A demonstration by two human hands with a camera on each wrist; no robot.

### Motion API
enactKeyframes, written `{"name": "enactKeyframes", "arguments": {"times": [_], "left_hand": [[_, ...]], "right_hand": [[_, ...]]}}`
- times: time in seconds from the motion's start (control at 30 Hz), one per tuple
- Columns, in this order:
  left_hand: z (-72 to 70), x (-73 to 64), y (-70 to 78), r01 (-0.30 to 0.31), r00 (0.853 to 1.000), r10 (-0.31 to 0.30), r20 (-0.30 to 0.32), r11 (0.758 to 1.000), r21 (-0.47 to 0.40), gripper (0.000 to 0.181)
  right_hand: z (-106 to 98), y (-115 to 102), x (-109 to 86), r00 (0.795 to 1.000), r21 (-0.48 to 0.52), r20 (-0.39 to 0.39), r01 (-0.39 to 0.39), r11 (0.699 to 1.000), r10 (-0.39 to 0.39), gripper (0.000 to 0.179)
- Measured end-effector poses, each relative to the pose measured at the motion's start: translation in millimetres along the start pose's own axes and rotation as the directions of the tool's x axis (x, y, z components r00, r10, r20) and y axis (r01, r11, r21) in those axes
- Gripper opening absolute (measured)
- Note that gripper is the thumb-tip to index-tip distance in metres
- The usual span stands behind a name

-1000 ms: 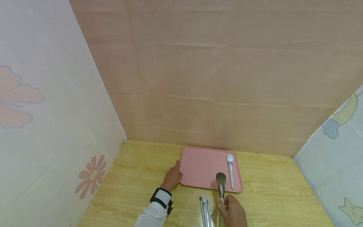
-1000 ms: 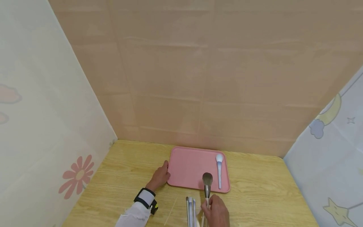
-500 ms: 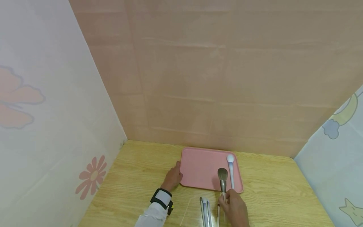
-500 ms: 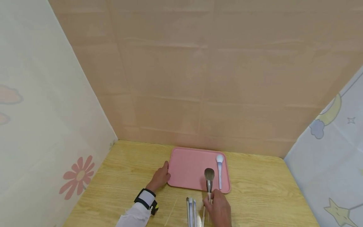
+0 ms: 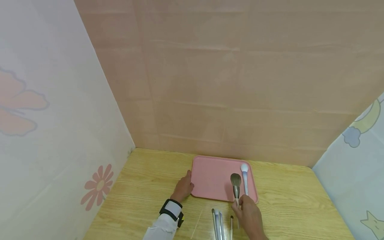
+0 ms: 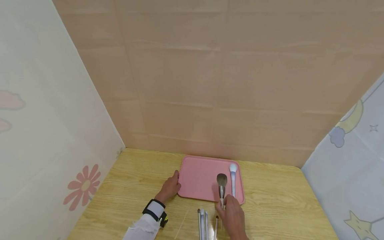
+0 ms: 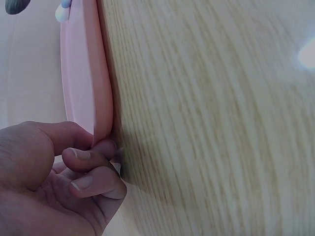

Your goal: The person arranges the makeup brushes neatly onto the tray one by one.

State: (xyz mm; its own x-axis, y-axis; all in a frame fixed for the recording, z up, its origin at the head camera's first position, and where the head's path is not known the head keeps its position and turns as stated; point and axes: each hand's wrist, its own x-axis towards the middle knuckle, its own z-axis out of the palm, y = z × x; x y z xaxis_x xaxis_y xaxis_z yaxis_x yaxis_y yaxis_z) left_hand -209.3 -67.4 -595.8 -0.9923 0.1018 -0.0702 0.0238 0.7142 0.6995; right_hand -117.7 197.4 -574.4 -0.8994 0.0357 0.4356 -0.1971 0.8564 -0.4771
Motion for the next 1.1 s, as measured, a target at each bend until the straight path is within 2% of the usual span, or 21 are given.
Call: {"name": "enactKeyframes", "arguments": {"times": [0.13,0.27,0.37,0.73,1.1], "left_hand": [[1.2,0.8,-2.3,-0.013,1.000,0.013,-0.005,1.000,0.027,0.032],[2.4,1.3,-5.0,-0.033,0.999,0.033,-0.010,0.998,0.061,0.033],[2.5,1.0,-5.5,-0.031,0.999,0.032,-0.005,0.998,0.054,0.035],[2.0,0.3,-4.4,-0.022,1.000,0.022,-0.005,0.999,0.037,0.035],[2.3,1.4,-5.4,-0.029,1.000,0.029,0.001,0.999,0.032,0.033]], "right_hand": [[-0.7,0.6,5.9,1.000,-0.007,0.010,0.016,1.000,-0.016,0.024],[0.2,2.3,9.8,0.997,-0.031,-0.027,0.066,0.997,-0.067,0.025],[1.0,3.4,11.6,0.995,-0.039,-0.044,0.085,0.996,-0.086,0.026],[4.6,6.6,19.8,0.995,-0.047,-0.037,0.090,0.995,-0.092,0.026],[7.5,7.8,29.7,0.997,-0.052,0.004,0.071,0.996,-0.071,0.026]]}}
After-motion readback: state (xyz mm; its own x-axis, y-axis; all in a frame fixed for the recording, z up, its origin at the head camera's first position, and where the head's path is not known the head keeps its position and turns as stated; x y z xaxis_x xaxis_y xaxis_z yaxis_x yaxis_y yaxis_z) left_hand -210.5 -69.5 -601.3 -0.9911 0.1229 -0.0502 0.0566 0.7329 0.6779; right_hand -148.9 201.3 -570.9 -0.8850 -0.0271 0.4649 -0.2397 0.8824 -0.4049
